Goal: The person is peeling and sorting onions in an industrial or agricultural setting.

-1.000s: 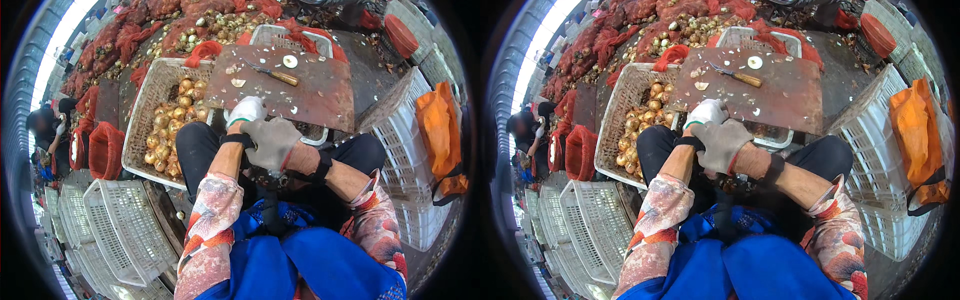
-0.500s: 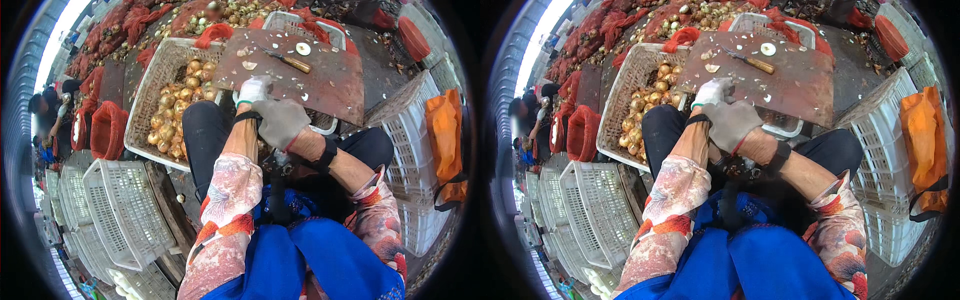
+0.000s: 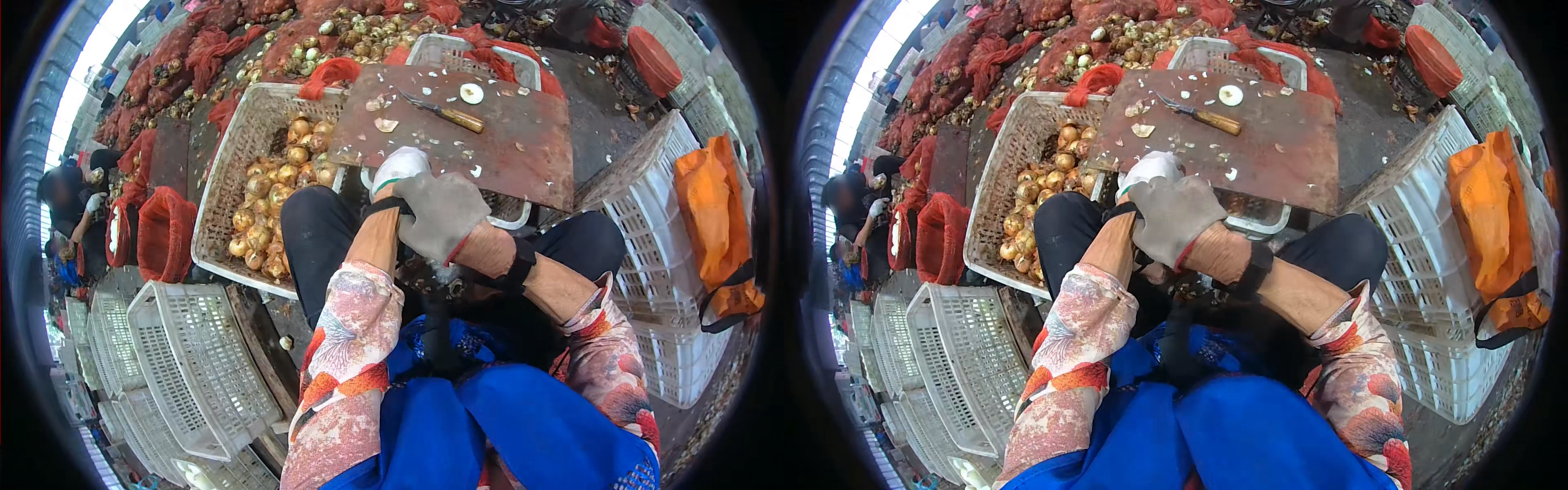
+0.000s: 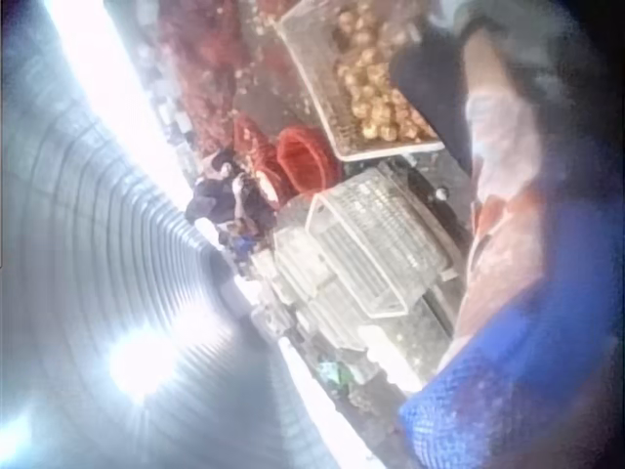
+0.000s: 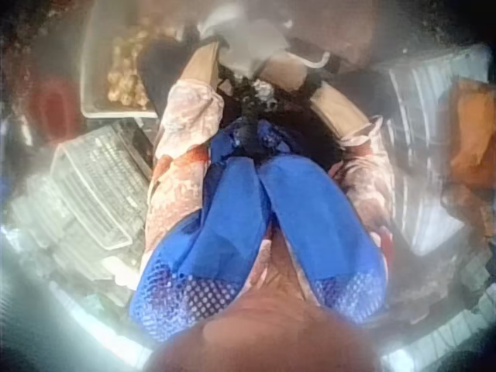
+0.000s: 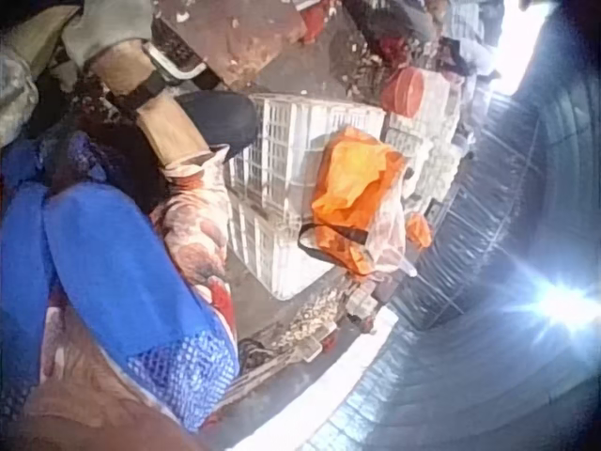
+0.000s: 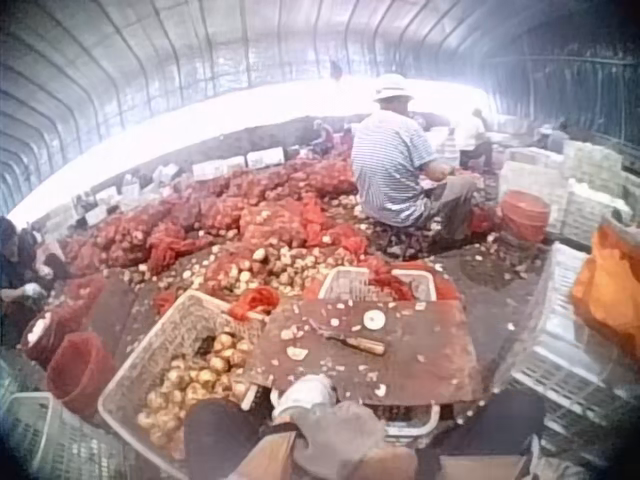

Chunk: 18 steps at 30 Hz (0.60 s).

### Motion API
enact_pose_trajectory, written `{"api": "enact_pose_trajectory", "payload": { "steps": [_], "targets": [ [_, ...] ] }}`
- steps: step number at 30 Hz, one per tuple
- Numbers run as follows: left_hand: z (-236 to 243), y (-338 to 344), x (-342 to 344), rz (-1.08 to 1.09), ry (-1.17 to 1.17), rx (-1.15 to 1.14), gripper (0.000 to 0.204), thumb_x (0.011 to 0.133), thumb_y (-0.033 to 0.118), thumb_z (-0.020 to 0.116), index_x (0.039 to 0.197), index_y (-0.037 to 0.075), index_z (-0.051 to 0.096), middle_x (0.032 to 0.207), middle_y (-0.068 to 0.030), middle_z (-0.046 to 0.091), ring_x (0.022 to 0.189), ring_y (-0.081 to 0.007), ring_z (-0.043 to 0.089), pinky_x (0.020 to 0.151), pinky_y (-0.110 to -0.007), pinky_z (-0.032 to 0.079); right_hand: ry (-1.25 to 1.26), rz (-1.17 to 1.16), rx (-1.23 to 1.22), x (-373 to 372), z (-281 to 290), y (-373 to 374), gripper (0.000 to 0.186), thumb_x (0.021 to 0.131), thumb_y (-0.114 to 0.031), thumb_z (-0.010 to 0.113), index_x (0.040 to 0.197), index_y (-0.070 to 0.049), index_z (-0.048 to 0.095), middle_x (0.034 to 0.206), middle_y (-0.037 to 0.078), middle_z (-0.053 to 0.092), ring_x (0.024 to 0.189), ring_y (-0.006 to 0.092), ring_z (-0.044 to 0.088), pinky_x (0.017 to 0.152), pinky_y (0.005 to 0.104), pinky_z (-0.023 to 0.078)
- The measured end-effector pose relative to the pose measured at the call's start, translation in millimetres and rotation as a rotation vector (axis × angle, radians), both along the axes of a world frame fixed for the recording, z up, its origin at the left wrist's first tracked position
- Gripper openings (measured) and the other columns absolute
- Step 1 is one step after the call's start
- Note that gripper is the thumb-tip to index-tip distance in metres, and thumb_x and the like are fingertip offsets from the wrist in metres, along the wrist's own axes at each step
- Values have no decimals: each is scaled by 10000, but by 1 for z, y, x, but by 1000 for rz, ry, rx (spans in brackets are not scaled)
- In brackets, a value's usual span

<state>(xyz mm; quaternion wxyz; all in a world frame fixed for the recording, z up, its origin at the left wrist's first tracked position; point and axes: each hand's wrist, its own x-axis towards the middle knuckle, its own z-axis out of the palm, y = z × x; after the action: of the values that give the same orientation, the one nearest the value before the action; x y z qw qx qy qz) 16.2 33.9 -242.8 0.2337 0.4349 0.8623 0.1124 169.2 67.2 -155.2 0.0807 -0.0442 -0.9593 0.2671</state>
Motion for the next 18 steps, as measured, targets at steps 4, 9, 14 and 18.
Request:
{"api": "enact_pose_trajectory", "payload": {
  "steps": [4, 9, 14, 18],
  "targets": [
    [-11, -7, -4, 8, 135, -94, 282, 844, 265, 614, 997, 54, 719, 1032, -189, 692, 977, -329, 672, 836, -443, 524, -120, -46, 100, -5, -4, -2, 271, 749, -181, 577, 963, -72, 702, 874, 218, 684, 827, 391, 677, 778, 464, 536],
    [-16, -14, -7, 291, 43, 78, 302, 914, 258, 523, 1058, 49, 687, 1063, -185, 680, 1008, -344, 656, 862, -442, 522, -125, -31, 72, -4, -5, -4, 278, 765, -128, 567, 1009, -87, 692, 916, 211, 686, 831, 394, 678, 797, 474, 533],
    [-106, -15, -39, 380, -509, 937, 276, 949, 208, 596, 1175, 50, 585, 1006, -106, 643, 891, -279, 654, 775, -421, 541, -107, 8, 102, -9, -2, -17, 270, 783, -163, 591, 1024, -97, 692, 913, 207, 688, 825, 394, 680, 788, 473, 535],
    [-14, 22, 12, 877, -1354, 1015, 238, 956, 194, 607, 1117, 20, 579, 1014, -87, 623, 851, -224, 641, 745, -417, 556, -170, -33, 56, 1, 7, 5, 285, 790, -198, 614, 1043, -85, 681, 903, 194, 689, 835, 380, 680, 771, 469, 536]
  ]
}}
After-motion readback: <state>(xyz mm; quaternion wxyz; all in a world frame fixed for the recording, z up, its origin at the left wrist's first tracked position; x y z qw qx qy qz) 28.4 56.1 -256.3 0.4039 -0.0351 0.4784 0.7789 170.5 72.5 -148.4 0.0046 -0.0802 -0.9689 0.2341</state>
